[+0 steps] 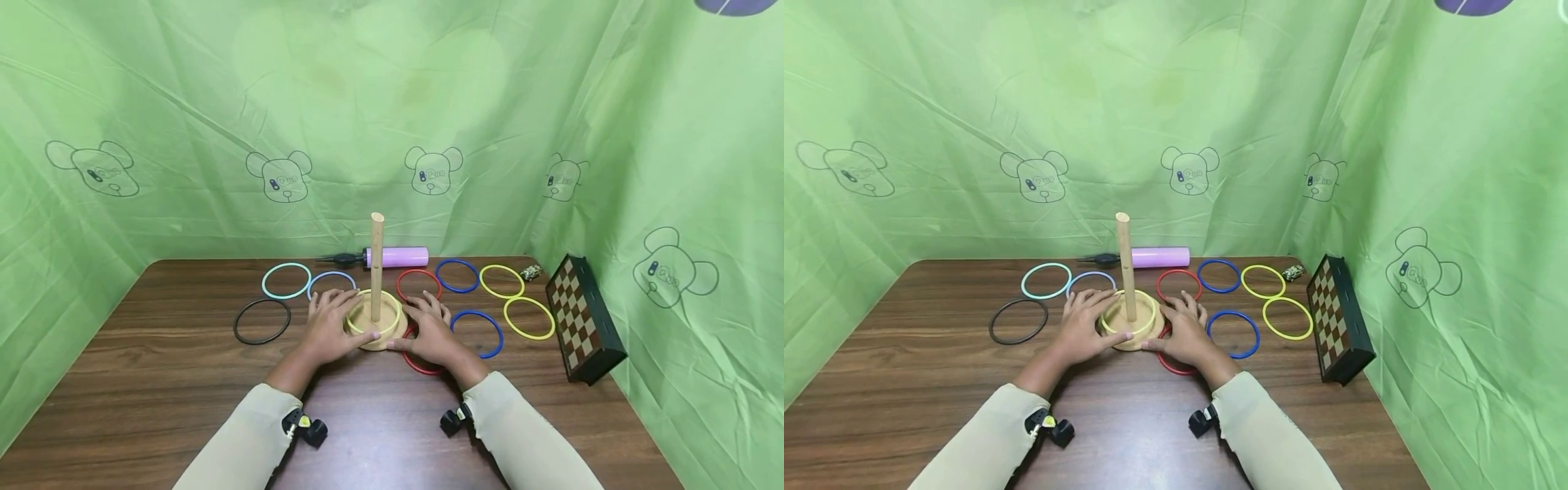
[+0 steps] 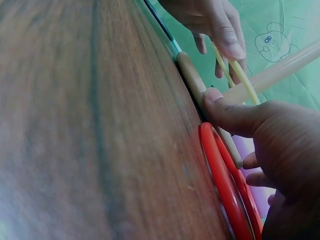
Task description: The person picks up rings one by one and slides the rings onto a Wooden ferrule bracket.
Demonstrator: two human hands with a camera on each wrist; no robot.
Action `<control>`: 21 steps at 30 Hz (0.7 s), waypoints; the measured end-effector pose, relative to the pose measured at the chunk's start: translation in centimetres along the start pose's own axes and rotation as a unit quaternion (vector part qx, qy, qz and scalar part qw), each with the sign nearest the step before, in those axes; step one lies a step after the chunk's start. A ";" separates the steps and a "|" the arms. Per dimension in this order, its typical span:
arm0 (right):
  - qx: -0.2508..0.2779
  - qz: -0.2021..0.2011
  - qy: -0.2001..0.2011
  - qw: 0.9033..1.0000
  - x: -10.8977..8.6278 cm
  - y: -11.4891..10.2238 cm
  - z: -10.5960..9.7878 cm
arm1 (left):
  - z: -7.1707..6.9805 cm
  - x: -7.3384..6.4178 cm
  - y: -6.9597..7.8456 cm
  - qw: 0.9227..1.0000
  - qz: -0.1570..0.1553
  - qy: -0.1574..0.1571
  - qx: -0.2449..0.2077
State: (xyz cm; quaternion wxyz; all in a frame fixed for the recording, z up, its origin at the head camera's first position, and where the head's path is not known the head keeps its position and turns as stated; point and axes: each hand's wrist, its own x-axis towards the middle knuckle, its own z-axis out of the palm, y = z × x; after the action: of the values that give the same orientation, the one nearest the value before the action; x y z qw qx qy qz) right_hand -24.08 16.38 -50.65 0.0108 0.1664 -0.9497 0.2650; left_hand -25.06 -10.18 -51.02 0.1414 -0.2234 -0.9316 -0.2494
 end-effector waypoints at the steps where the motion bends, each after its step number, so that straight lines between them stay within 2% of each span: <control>1: 0.002 0.000 0.001 1.000 0.0 0.0 0.0 | 0.1 0.0 -0.1 1.000 -0.001 -0.002 0.000; 14: 0.008 -0.011 0.010 1.000 -0.1 0.2 0.4 | 0.7 -0.4 -0.2 0.999 -0.014 -0.032 0.011; 21: 0.008 -0.001 0.009 1.000 0.0 0.2 0.2 | 1.0 -0.2 -0.2 0.998 -0.017 -0.046 0.042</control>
State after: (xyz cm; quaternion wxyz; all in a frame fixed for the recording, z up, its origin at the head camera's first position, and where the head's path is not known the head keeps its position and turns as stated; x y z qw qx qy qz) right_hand -24.13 16.43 -50.97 0.0187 0.1650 -0.9471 0.2746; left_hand -25.13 -9.89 -51.98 0.1037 -0.2129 -0.9504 -0.2017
